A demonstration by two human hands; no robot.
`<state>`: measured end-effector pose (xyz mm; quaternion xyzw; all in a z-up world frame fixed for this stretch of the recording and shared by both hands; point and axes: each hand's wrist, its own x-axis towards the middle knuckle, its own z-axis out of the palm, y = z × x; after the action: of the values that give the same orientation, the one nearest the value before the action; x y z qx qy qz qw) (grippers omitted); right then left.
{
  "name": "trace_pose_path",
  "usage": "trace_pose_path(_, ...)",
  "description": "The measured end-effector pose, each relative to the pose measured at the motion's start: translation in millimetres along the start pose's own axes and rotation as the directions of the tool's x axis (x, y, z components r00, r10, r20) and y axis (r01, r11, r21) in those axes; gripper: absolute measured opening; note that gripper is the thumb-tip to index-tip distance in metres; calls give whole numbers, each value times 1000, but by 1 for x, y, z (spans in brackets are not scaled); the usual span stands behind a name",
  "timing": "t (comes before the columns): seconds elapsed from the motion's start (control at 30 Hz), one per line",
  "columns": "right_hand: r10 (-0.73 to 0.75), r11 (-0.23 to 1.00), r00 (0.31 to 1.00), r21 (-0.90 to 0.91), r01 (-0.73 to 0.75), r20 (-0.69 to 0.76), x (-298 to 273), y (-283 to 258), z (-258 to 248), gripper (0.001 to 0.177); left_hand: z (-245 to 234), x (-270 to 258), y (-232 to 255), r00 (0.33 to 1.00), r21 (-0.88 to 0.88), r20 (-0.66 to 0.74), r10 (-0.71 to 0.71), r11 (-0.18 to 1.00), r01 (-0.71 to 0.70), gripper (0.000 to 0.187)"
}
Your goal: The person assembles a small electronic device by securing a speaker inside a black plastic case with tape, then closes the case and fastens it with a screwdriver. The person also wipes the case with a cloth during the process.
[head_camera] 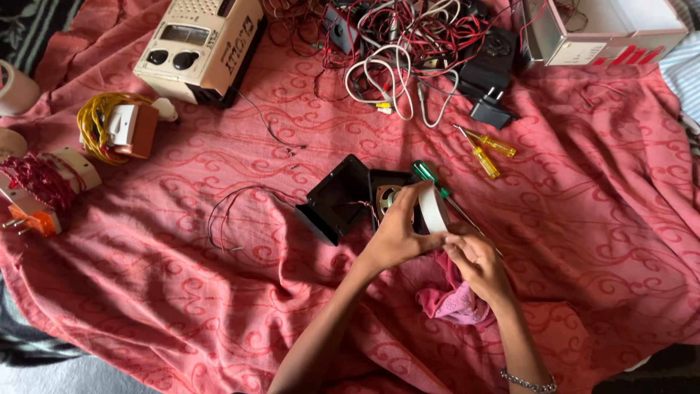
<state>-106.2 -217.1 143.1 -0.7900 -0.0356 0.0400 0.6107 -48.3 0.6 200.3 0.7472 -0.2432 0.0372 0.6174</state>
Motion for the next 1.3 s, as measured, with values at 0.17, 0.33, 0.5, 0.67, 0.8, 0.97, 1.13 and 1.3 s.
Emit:
trace_pose_path(0.17, -125, 992, 991, 26, 124, 39, -4, -10, -15, 16, -7, 4, 3, 996, -42, 78, -32, 998, 35, 92)
trace_pose_path(0.33, -257, 967, 966, 15, 256, 34, 2, -26, -16, 14, 1, 2, 12, 999, -37, 29, 46, 998, -45, 87)
trace_pose_path(0.5, -185, 981, 979, 68, 179, 85, -1, -31, -19, 13, 5, 2, 7, 999, -342, 48, -18, 939, 33, 80)
trace_pose_path(0.67, -277, 961, 955, 25, 275, 106, -1, -29, -25, 8, 11, -2, -2, 999, -452, 2, -44, 891, 40, 69)
trace_pose_path(0.8, -317, 942, 943, 147, 302, 97, -4, -30, -34, 9, 16, -2, -7, 995, -519, -11, -100, 851, 80, 56)
trace_pose_path(0.97, -201, 968, 977, 165, 187, 68, -8, -29, -41, 12, 15, -2, -11, 980, -453, -45, -196, 878, 155, 43)
trace_pose_path(1.13, -296, 942, 951, 191, 275, 90, -8, -24, -43, 12, 14, 0, -12, 978, -545, -49, -203, 826, 144, 46)
trace_pose_path(1.3, -260, 949, 962, 206, 240, 80, -8, -27, -43, 12, 15, -1, -10, 969, -389, -140, -201, 912, 133, 44)
